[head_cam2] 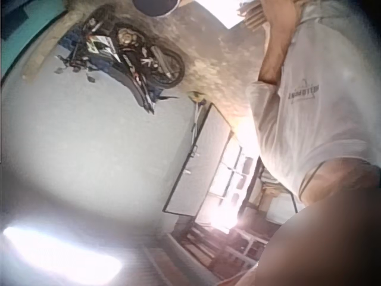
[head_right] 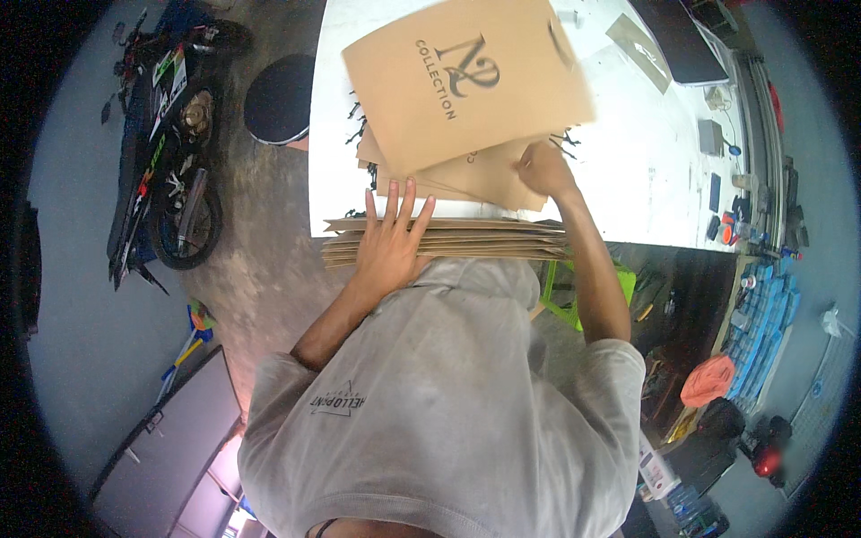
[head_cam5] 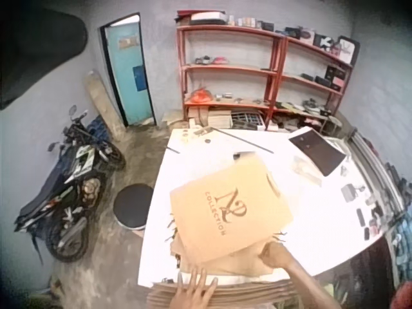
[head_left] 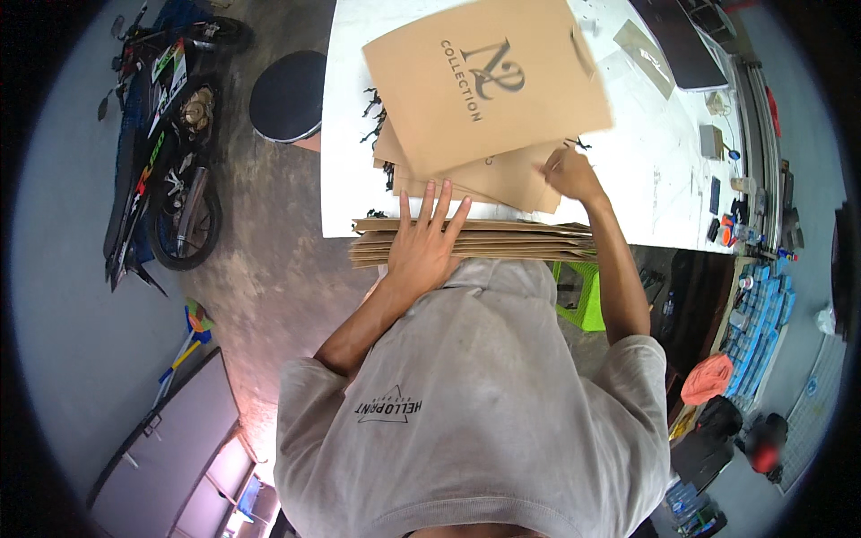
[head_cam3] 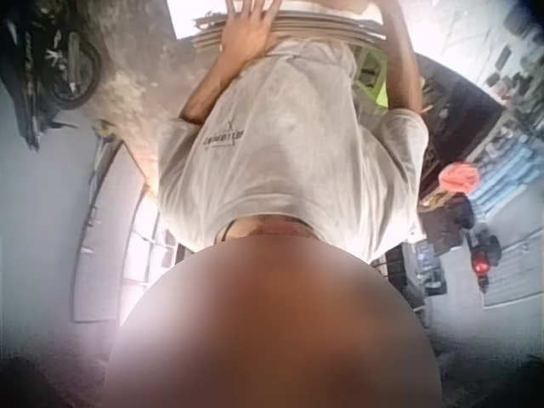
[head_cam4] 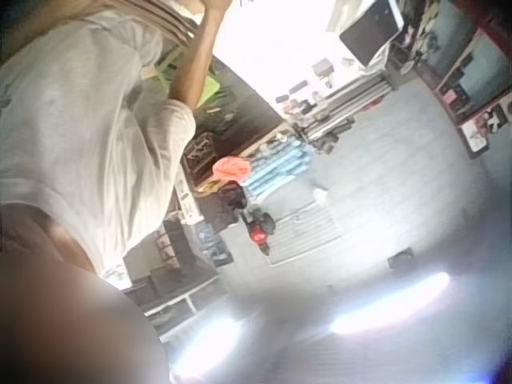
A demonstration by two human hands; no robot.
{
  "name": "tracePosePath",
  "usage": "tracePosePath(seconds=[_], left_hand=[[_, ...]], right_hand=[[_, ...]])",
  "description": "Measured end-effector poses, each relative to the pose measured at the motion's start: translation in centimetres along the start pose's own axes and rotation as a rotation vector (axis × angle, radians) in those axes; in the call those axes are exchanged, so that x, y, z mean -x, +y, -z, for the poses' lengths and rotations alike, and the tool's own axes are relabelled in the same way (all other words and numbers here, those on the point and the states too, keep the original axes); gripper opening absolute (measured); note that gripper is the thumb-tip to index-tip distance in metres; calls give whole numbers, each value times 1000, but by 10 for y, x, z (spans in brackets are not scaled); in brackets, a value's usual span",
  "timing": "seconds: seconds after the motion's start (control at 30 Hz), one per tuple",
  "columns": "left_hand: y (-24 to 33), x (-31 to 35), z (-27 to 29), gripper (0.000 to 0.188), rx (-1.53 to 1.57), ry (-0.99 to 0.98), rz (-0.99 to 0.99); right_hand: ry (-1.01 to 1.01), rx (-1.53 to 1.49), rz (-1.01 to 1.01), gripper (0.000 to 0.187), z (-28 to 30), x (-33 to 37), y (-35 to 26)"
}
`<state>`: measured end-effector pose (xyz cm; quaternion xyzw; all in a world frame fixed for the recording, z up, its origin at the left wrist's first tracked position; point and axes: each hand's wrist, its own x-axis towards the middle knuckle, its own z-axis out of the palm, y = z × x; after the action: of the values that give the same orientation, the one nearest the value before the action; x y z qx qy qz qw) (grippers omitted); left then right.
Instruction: The person stacks flat cardboard pieces on a white table, aligns them, and then wraps the stack in a clear plastic bag. The person adjusts the plastic and smooths it over the stack.
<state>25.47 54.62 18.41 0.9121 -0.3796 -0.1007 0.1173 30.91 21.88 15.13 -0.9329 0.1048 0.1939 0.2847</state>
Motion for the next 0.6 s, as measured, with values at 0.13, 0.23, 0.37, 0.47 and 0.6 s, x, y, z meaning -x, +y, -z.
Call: tracePosePath(seconds=[0.13, 0.23, 0.37, 0.47, 0.6], left_hand=[[0, -1, -1, 101, 10, 5, 28], [0, -3, 0, 102, 14, -13, 37], [-1, -3, -1, 103, 11, 2, 19], [-1, 0, -3, 104, 10, 24, 31], [0, 2, -5, 103, -6, 34, 71]], right_hand=[[-379, -255, 452, 54, 10, 52, -44], [-625, -221, 284, 39, 10, 49, -51], [-510, -204, 342, 22, 9, 41, -52], [-367, -22, 412, 11, 16, 39, -71], [-228, 7, 474, 8, 41, 20, -83]])
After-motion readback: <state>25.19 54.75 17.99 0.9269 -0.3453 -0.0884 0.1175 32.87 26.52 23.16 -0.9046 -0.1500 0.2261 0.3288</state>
